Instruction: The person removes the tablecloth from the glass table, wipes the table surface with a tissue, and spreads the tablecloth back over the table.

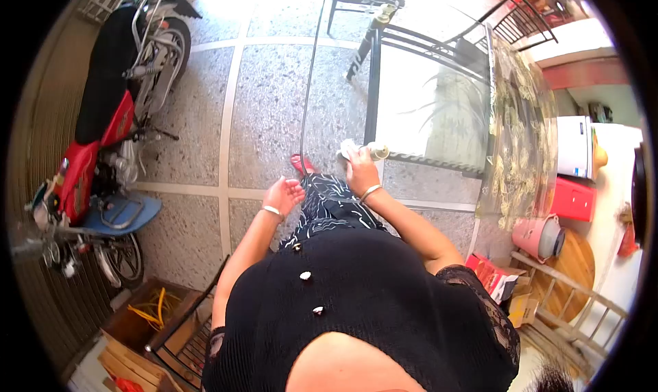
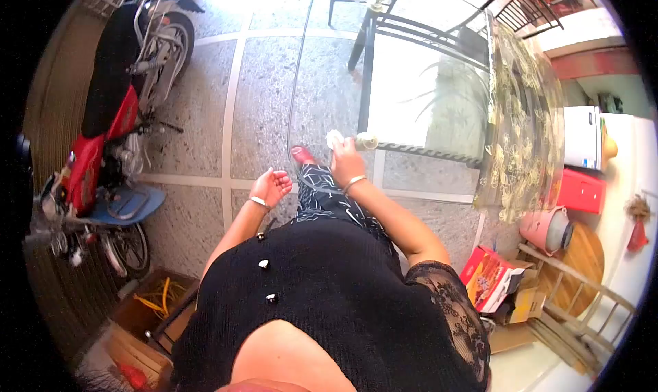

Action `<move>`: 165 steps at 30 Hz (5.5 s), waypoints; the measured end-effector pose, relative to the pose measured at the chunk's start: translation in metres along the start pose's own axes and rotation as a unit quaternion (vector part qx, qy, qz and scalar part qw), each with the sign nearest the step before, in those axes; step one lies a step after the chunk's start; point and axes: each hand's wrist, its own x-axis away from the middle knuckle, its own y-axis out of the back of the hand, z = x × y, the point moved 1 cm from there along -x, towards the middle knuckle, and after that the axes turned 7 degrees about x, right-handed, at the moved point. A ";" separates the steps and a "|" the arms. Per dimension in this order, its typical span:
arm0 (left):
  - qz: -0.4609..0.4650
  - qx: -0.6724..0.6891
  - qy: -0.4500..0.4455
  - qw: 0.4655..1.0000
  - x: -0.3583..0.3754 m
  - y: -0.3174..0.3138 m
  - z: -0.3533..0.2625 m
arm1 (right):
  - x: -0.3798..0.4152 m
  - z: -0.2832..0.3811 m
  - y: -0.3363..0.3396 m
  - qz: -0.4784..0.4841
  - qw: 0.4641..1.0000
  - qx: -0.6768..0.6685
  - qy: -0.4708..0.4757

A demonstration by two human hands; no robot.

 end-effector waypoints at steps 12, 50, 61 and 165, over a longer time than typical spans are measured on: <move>-0.030 -0.073 0.034 0.996 0.004 -0.013 -0.124 | -0.107 0.011 -0.021 -0.087 0.992 0.009 -0.092; 0.308 -0.515 0.113 0.792 -0.122 -0.370 -0.370 | -0.348 0.092 0.066 -0.217 0.509 -0.797 -0.242; 0.340 -0.589 0.065 0.730 -0.124 -0.431 -0.343 | -0.373 0.083 0.082 -0.246 0.600 -0.656 -0.386; 0.066 -0.665 0.213 0.713 -0.304 -0.525 -0.323 | -0.293 -0.433 0.141 -0.372 0.531 0.226 -0.727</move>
